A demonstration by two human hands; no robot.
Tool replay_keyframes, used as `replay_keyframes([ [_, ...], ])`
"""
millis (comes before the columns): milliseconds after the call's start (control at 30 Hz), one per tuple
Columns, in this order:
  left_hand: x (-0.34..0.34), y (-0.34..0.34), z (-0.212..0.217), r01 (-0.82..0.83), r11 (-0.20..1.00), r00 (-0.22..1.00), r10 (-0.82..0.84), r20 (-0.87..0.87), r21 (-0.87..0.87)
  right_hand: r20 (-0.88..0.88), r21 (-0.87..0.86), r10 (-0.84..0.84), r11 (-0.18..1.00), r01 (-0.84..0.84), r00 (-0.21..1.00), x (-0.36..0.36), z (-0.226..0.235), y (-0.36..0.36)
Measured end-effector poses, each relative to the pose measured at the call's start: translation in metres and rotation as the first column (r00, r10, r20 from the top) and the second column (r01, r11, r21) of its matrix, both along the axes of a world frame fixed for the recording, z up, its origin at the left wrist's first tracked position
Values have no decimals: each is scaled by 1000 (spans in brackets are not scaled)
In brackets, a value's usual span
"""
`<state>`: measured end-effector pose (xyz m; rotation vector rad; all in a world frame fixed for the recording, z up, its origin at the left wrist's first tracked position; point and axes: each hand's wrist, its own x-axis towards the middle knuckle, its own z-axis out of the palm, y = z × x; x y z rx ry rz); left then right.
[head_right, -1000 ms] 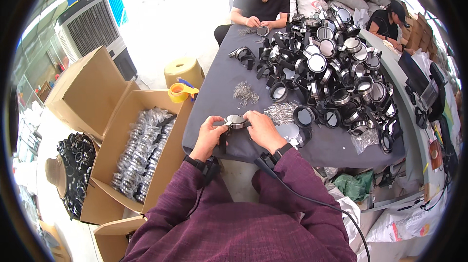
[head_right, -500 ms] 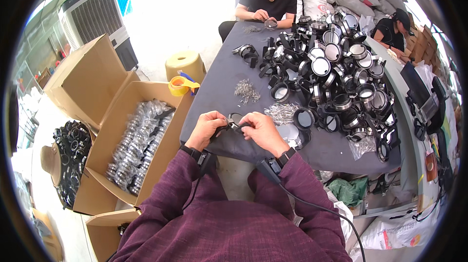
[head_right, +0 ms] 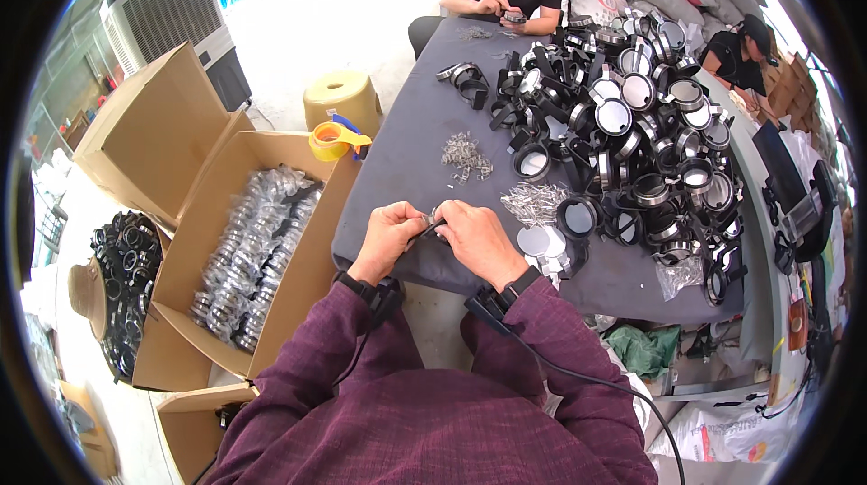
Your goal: The person picks up a metal ring from a box, places it on the table, and presses a white disc into it. They then pick up a small metal pin from a pile and insert it into the side of the ring.
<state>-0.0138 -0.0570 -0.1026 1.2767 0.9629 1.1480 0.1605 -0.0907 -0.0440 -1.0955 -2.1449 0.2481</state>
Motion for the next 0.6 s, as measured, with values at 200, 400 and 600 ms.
replay_keyframes([
  [200,-2,-11,1,-56,953,994,80,-69,298,149,29,18,999,-22,989,-2,1,15],
  [400,7,-14,7,-80,855,882,300,-363,513,134,-123,61,991,-44,989,-1,11,29],
  [600,7,-11,6,-60,798,880,326,-346,600,7,-462,103,883,-88,995,0,33,40],
])
